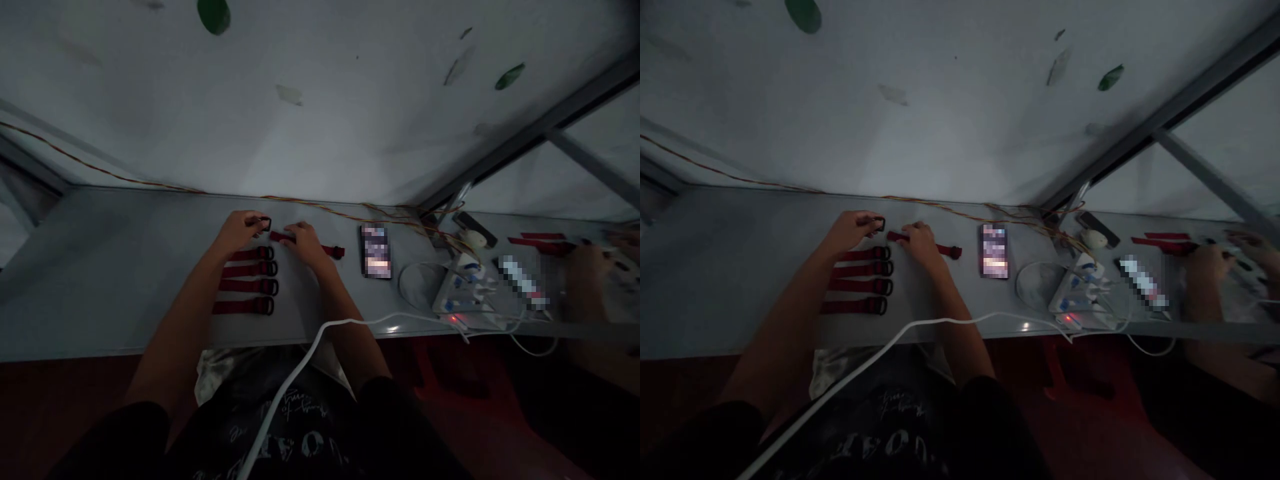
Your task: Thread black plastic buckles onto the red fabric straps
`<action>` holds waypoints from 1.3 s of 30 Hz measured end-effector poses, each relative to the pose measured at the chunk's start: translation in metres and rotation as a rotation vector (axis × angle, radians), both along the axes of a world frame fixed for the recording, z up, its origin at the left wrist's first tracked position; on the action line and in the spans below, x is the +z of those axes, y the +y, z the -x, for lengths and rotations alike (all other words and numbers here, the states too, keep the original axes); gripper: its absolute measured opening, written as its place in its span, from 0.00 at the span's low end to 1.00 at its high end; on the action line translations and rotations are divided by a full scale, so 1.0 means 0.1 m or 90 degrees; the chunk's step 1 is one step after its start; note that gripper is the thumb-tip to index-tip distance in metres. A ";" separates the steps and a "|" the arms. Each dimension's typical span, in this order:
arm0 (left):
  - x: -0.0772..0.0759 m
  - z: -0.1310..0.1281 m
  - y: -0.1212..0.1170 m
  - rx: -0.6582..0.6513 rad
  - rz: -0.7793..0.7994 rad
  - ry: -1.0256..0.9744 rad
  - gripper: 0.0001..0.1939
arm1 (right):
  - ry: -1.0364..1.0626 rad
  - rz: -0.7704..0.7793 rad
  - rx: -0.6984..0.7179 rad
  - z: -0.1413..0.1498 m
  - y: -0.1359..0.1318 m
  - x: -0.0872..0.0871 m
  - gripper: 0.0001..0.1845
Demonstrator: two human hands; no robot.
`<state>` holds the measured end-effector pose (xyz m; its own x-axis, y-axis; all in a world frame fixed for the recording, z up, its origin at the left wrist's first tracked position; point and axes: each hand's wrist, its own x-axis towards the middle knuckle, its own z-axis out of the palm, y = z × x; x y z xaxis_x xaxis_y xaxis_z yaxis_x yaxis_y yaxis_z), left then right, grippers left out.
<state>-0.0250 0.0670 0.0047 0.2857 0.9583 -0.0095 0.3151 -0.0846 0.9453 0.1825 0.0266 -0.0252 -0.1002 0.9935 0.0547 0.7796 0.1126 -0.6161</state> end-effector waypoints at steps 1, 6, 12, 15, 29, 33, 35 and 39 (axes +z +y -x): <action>0.00 0.04 0.05 -0.007 0.003 0.008 0.18 | -0.038 0.023 0.000 0.03 0.04 -0.01 0.17; -0.13 0.09 0.09 0.015 0.013 -0.009 0.20 | -0.033 0.055 -0.004 0.07 0.14 -0.04 0.11; -0.24 0.05 0.01 -0.005 0.037 -0.045 0.23 | 0.247 -0.015 0.052 0.04 0.18 -0.08 0.08; -0.25 0.05 0.00 -0.023 0.063 -0.078 0.26 | 0.321 -0.037 0.075 0.04 0.17 -0.10 0.10; -0.08 0.07 -0.09 -0.073 0.120 -0.088 0.28 | 0.406 0.019 0.110 -0.05 0.11 -0.03 0.11; -0.12 0.05 -0.10 -0.061 0.162 -0.148 0.28 | 0.413 0.003 0.104 -0.02 0.11 -0.03 0.13; -0.14 0.05 -0.10 -0.051 0.203 -0.199 0.27 | 0.423 -0.003 0.100 -0.01 0.11 -0.04 0.13; -0.18 0.08 -0.07 -0.014 0.241 -0.262 0.27 | 0.455 0.001 0.098 -0.01 0.11 -0.08 0.14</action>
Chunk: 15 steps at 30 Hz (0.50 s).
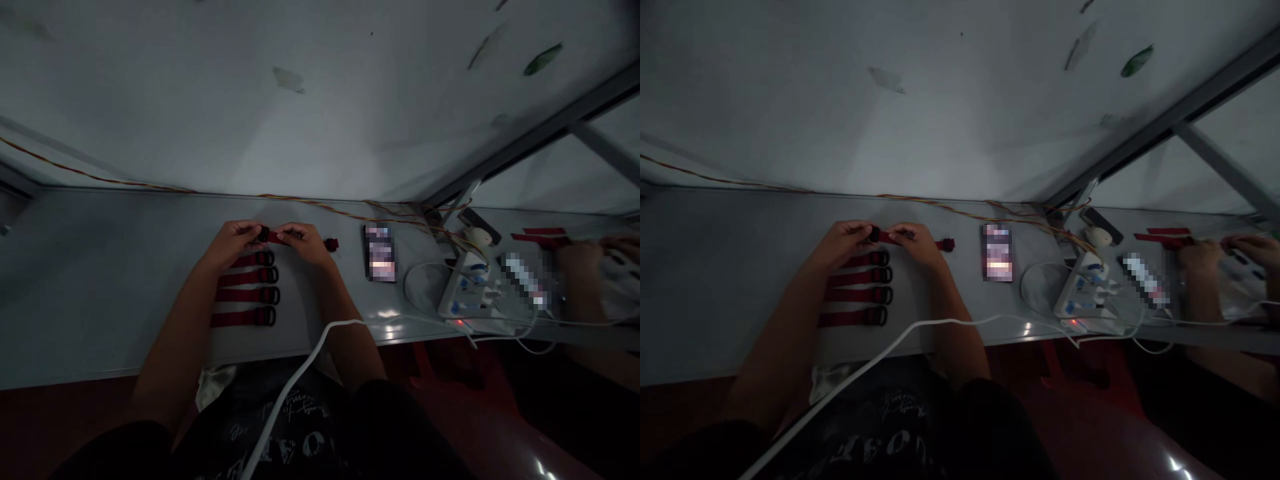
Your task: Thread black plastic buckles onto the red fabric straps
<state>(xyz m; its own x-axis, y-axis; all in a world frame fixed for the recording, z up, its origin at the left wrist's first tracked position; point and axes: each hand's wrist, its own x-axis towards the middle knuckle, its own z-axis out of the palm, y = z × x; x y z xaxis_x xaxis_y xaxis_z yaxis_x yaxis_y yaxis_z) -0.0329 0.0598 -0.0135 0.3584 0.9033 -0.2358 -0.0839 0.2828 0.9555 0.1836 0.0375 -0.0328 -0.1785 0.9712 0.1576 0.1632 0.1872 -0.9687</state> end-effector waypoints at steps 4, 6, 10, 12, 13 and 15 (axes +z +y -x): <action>-0.03 0.01 0.01 0.003 0.011 0.025 0.28 | 0.022 0.011 0.019 -0.02 -0.01 0.00 0.13; -0.04 0.00 0.01 -0.020 0.003 0.044 0.28 | 0.011 0.007 0.035 -0.02 -0.01 0.01 0.13; -0.05 0.01 0.01 -0.050 -0.039 0.073 0.27 | -0.011 -0.001 0.044 -0.03 -0.02 0.03 0.13; -0.05 0.01 0.01 -0.049 -0.044 0.069 0.27 | -0.014 -0.004 0.029 -0.03 -0.01 0.03 0.14; -0.05 0.02 0.01 -0.042 -0.043 0.061 0.27 | -0.013 -0.004 0.022 -0.04 -0.01 0.03 0.14; -0.04 0.01 0.01 -0.019 -0.040 0.046 0.28 | -0.002 0.001 0.012 -0.05 -0.01 0.02 0.15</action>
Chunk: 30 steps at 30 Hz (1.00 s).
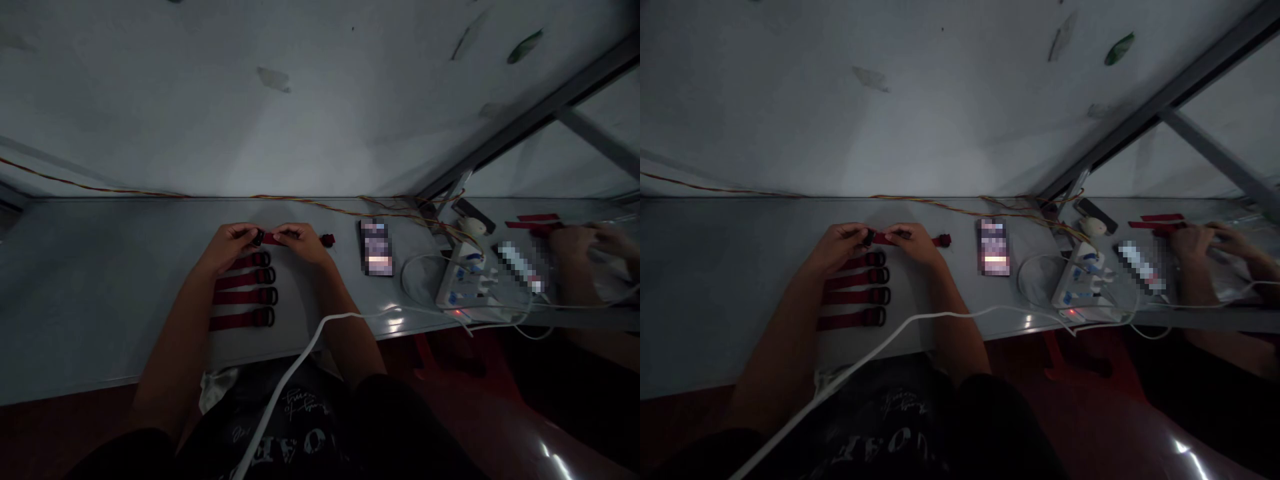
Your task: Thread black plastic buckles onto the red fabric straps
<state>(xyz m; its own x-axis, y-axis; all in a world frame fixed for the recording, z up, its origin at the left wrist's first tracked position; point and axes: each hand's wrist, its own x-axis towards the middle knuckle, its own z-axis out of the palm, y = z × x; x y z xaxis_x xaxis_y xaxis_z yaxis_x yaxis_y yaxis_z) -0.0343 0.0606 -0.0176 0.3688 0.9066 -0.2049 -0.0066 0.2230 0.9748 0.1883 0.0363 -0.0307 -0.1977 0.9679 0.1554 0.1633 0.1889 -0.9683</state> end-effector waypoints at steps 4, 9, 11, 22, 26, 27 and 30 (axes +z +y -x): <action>-0.02 -0.02 0.01 0.003 -0.006 0.003 0.26 | 0.011 0.005 0.013 -0.01 -0.01 0.00 0.15; -0.06 -0.06 0.00 -0.014 -0.012 -0.003 0.23 | 0.017 0.015 0.029 0.01 0.00 -0.02 0.16; -0.05 -0.08 -0.01 -0.009 -0.019 0.004 0.23 | 0.027 0.012 0.027 0.02 0.00 -0.03 0.17; -0.03 -0.14 0.01 0.065 -0.134 0.052 0.29 | -0.082 -0.144 -0.065 0.19 0.00 -0.04 0.14; -0.08 -0.13 0.01 0.038 -0.138 0.051 0.29 | -0.131 -0.135 -0.100 0.18 0.01 -0.01 0.09; -0.09 -0.13 0.02 0.030 -0.142 0.048 0.29 | -0.118 -0.125 -0.098 0.17 0.00 0.00 0.10; -0.12 -0.14 0.03 0.024 -0.173 0.090 0.24 | -0.010 -0.074 -0.099 0.16 -0.05 0.05 0.18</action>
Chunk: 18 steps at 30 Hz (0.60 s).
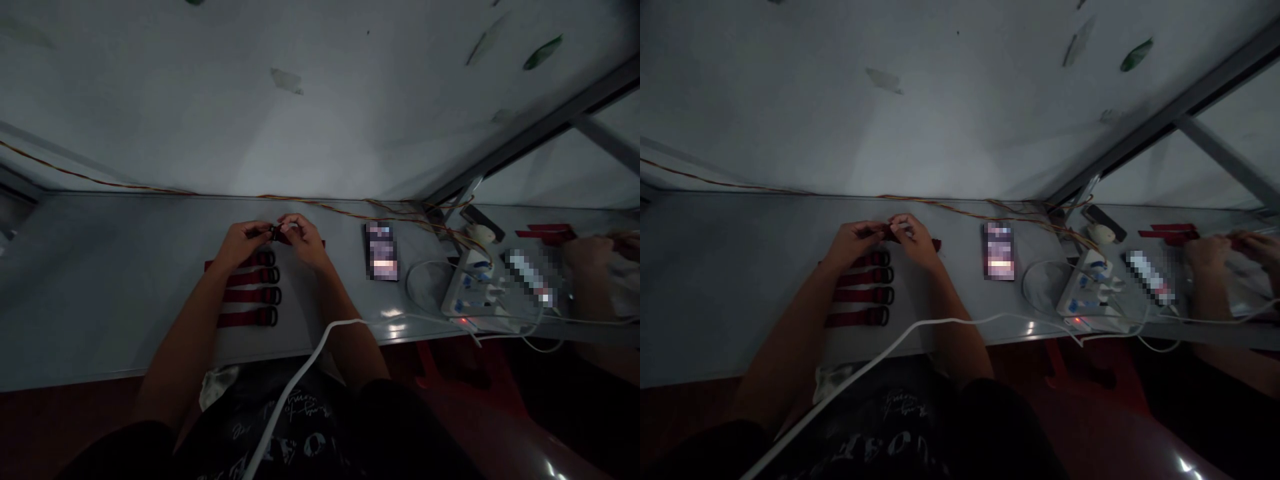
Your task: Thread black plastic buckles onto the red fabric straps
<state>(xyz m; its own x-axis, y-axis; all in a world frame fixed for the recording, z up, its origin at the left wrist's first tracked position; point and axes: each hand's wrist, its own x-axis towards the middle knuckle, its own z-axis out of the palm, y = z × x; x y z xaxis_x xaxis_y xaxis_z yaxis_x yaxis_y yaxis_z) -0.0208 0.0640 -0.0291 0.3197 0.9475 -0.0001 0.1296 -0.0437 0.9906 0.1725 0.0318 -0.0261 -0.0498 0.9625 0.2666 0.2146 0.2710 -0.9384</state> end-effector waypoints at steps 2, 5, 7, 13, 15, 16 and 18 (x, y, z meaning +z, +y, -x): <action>-0.01 0.00 0.02 0.027 -0.043 0.071 0.20 | 0.059 0.027 -0.007 0.01 -0.03 0.03 0.20; -0.02 -0.01 0.03 0.069 -0.082 0.127 0.18 | 0.001 0.013 -0.063 0.05 -0.05 0.05 0.16; -0.03 -0.02 0.03 0.059 -0.065 0.100 0.19 | -0.096 -0.006 -0.102 0.09 -0.04 0.05 0.10; 0.00 -0.03 -0.02 0.014 -0.004 0.007 0.21 | -0.220 -0.004 -0.135 0.12 0.01 -0.02 0.05; 0.02 -0.03 -0.03 0.020 -0.018 0.019 0.20 | -0.231 -0.011 -0.138 0.12 0.02 -0.04 0.05; 0.04 -0.04 -0.03 0.019 -0.030 0.031 0.19 | -0.235 -0.014 -0.136 0.12 0.02 -0.05 0.04; 0.07 -0.04 -0.04 0.014 -0.054 0.054 0.18 | -0.240 -0.022 -0.130 0.12 0.02 -0.05 0.04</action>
